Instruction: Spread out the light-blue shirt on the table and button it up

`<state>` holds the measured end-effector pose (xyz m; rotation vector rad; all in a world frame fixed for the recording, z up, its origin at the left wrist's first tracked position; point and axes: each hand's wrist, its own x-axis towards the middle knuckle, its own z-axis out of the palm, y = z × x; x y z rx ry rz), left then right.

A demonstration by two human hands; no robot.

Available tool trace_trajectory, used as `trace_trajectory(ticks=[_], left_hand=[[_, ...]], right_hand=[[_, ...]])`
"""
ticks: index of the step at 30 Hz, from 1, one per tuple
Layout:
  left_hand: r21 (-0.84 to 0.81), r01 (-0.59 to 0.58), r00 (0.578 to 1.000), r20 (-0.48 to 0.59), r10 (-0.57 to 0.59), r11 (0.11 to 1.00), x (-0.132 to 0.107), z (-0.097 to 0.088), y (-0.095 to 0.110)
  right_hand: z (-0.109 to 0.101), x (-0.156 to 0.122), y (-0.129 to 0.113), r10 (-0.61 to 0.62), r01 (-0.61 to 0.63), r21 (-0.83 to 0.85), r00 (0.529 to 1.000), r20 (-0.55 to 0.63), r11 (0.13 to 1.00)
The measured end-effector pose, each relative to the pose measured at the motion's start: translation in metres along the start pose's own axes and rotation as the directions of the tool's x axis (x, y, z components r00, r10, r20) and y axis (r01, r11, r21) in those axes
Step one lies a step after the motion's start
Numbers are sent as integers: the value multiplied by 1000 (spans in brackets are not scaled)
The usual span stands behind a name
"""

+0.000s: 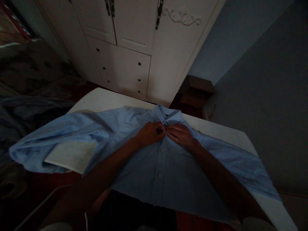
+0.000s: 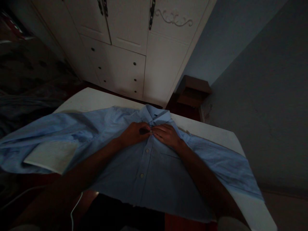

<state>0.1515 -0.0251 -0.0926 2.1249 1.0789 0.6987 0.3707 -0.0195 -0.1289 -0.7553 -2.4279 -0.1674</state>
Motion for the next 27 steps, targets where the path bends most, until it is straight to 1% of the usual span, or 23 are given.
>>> trace_trajectory(ticks=[4, 7, 11, 16, 20, 24, 27], left_hand=[[-83, 54, 998, -23, -56, 995, -7, 11, -1], [-53, 58, 996, -69, -62, 997, -11, 23, -2], [-43, 56, 986, -155, -62, 998, -13, 33, -3], [-70, 75, 979, -183, -87, 995, -12, 36, -4], [-55, 77, 977, -196, -86, 996, -13, 37, -5], [-29, 80, 976, -199, -84, 996, -15, 38, -5], [-36, 95, 976, -191, -101, 995, -15, 38, -5]], right_hand=[[-2, 2, -1, -32, 32, -3, 999, -6, 999], [-4, 4, -1, -62, 61, -34, 998, -25, 998], [-4, 4, -2, -46, 47, -26, 999, 6, 999], [-6, 4, -2, -47, 46, 29, 999, 9, 999], [-6, 4, -2, -43, 43, 71, 999, 9, 997], [-4, 2, -2, -47, 48, 67, 999, -22, 997], [-2, 1, -2, -32, 32, 58, 999, -15, 998]])
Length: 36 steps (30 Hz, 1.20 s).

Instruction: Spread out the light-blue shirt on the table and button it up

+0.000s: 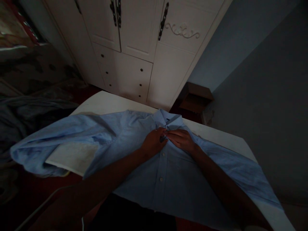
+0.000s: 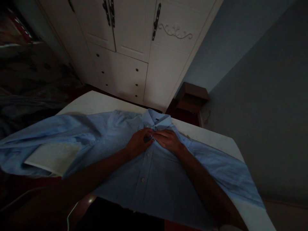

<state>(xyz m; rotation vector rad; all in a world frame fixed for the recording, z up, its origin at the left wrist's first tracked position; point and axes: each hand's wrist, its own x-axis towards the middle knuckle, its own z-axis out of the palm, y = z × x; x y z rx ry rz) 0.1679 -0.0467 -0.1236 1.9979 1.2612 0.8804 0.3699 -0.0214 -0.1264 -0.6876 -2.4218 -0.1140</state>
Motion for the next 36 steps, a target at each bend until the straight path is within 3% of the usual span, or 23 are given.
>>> trace_trajectory(ticks=[9, 14, 24, 30, 36], left_hand=[[101, 44, 999, -3, -44, 994, 1, 0, 7], [173, 103, 995, -33, -99, 980, 1, -3, 15], [-17, 178, 984, -25, -178, 984, 3, -6, 17], [-58, 165, 984, -51, -168, 985, 3, -3, 14], [-142, 119, 990, -64, -129, 983, 2, -2, 13]], right_hand=[[-1, 1, -1, 41, -41, -29, 999, 14, 999], [3, -1, 1, 29, -29, -8, 998, -63, 1000], [4, -2, 5, 46, -41, 137, 998, -31, 990], [3, -3, 5, 147, -156, 148, 987, 67, 977], [5, -4, 6, 158, -163, 136, 986, 50, 977]])
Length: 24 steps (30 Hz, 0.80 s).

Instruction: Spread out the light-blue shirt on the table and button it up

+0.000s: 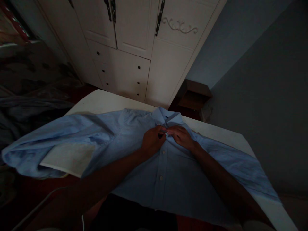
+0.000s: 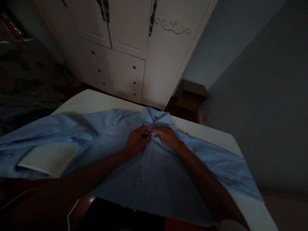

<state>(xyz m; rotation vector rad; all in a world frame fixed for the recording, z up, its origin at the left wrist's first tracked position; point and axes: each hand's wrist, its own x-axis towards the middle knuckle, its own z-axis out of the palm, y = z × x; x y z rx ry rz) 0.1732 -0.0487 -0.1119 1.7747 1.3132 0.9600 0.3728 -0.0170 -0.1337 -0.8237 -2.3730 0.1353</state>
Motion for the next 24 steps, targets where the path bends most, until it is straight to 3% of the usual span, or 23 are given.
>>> trace_trajectory(ticks=[6, 12, 15, 17, 19, 22, 24], left_hand=[[-39, -23, 998, -65, 21, 999, 1, 2, -3], [-29, -26, 997, -67, 24, 999, 1, 2, -4], [-40, -25, 997, -68, 22, 999, 1, 2, -4], [-46, -22, 997, -70, 19, 999, 1, 3, -5], [-48, -14, 997, -72, 11, 999, 2, 3, -5], [-47, -8, 998, -66, 4, 999, 3, 3, -5], [-41, -12, 998, -62, 9, 999, 3, 3, -4]], right_hand=[[-1, 3, -4, 40, -39, 28, 998, -39, 999], [-8, 10, -10, 126, -107, 111, 977, -173, 988], [-12, 13, -15, 211, -185, 176, 968, -138, 967], [-14, 13, -20, 303, -281, 259, 952, -48, 924], [-16, 11, -26, 436, -447, 367, 892, 118, 816], [-18, 8, -33, 588, -705, 507, 702, 402, 495], [-20, 8, -37, 637, -778, 565, 587, 500, 274]])
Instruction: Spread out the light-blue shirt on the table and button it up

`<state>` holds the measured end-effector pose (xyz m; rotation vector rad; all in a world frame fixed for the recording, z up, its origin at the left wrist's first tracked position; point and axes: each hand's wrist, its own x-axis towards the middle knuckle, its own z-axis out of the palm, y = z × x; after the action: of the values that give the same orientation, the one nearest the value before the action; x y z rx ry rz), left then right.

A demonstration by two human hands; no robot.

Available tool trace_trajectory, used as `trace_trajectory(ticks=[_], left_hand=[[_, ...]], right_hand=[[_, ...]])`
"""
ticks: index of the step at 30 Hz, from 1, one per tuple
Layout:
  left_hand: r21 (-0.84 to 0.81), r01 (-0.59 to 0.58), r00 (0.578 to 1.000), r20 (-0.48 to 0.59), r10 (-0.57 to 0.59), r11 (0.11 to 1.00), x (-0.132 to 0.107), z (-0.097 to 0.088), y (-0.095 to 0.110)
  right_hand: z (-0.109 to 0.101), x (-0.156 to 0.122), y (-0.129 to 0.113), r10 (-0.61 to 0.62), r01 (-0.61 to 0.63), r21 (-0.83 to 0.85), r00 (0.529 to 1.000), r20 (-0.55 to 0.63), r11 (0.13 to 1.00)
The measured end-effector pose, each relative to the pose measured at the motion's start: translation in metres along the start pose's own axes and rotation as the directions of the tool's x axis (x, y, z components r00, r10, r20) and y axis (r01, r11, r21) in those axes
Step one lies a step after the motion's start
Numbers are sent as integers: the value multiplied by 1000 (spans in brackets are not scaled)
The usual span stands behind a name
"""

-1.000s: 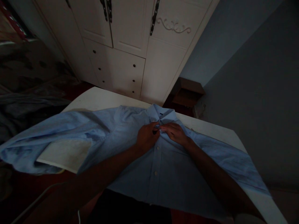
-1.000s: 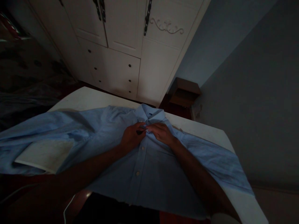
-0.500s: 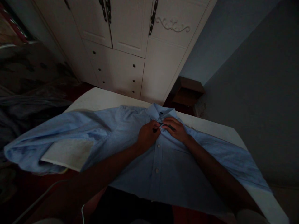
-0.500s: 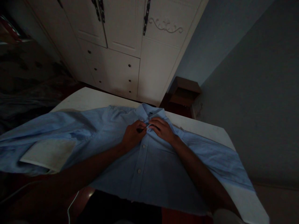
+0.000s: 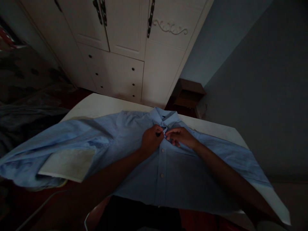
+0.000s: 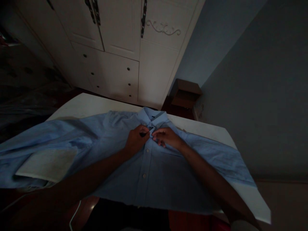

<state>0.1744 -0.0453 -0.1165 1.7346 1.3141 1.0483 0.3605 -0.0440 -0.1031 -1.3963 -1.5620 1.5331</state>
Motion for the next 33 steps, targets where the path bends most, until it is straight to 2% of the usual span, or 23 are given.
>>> trace_trajectory(ticks=[4, 9, 12, 20, 25, 26, 28, 31, 33], left_hand=[[-2, -29, 1000, 11, 29, 1000, 0, -1, 1], [25, -71, 997, 23, 70, 997, -1, -1, 2], [72, -110, 994, 38, 107, 991, -1, -2, 2], [148, -197, 979, 86, 186, 969, -2, -3, 0], [175, -228, 972, -10, 233, 958, 6, -16, 3], [162, -215, 976, 1, 218, 963, 9, -19, 4], [118, -190, 977, 117, 177, 975, 16, -24, 2], [46, -168, 941, 304, 146, 985, 23, -27, -2], [11, -159, 931, 335, 146, 987, 25, -27, -5]], right_hand=[[1, -1, -8, 168, -162, 197, 986, -14, 967], [2, 1, -14, 252, -247, 266, 968, 14, 932], [3, 3, -13, 299, -285, 263, 954, -13, 922], [8, 6, -12, 299, -280, 206, 952, -63, 938], [12, 5, -19, 302, -278, 211, 949, -95, 937], [13, 5, -20, 304, -279, 211, 948, -96, 937], [15, 5, -20, 308, -283, 207, 946, -98, 936], [17, 5, -20, 292, -268, 191, 950, -110, 944], [18, 4, -20, 270, -247, 176, 956, -117, 953]])
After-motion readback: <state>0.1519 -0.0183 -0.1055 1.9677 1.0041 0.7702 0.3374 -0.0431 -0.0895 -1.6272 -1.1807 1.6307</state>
